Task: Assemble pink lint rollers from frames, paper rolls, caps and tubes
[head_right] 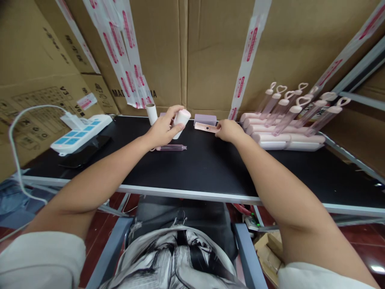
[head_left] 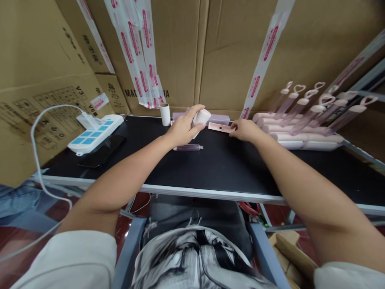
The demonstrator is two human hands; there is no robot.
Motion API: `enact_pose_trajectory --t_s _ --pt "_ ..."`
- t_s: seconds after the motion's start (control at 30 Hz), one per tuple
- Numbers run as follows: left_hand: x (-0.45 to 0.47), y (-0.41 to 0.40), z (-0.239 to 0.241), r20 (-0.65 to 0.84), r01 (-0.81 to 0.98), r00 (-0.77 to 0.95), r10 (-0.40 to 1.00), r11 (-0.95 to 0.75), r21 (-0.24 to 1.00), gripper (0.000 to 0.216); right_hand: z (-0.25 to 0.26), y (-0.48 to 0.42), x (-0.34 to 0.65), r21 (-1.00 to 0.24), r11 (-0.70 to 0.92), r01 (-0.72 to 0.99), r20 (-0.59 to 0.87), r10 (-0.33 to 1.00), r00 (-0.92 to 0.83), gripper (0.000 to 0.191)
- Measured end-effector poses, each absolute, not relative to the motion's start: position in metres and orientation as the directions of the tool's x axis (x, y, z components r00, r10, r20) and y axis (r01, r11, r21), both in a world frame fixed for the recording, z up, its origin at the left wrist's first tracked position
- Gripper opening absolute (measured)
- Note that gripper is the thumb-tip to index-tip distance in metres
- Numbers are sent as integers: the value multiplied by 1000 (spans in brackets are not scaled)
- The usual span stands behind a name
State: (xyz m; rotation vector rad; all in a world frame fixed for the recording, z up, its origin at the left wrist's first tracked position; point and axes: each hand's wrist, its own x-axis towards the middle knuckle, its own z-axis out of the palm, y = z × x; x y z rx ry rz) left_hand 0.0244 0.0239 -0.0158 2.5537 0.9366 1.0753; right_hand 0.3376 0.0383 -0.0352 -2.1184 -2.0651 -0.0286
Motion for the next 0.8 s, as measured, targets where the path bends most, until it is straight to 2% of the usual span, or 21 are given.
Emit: enact_pose_trajectory --t_s 0.2,0.3,0.37,0.47,0.57,0.7,0.8 --pt "24 37 -25 624 396 476 619 -785 477 70 -21 25 335 -188 72 979 181 983 -38 34" --pt "25 45 -28 645 305 438 626 -778 549 76 -13 15 331 -215 174 961 256 960 -117 21" --pt "26 46 -28 609 260 426 669 -735 626 79 -7 7 329 -227 270 936 338 923 -185 17" --pt "26 40 -21 485 229 430 761 -612 757 77 1 -2 327 -285 426 859 512 825 -239 24" --pt "26 32 -12 411 215 422 808 -529 821 69 6 -8 325 -364 483 796 620 763 -180 33" --pt "30 25 -7 351 162 407 844 -445 881 56 5 -13 313 -509 501 700 622 776 -103 47" --pt "37 18 -9 311 168 419 853 -410 897 51 -2 -20 294 -591 540 600 593 795 -131 58"
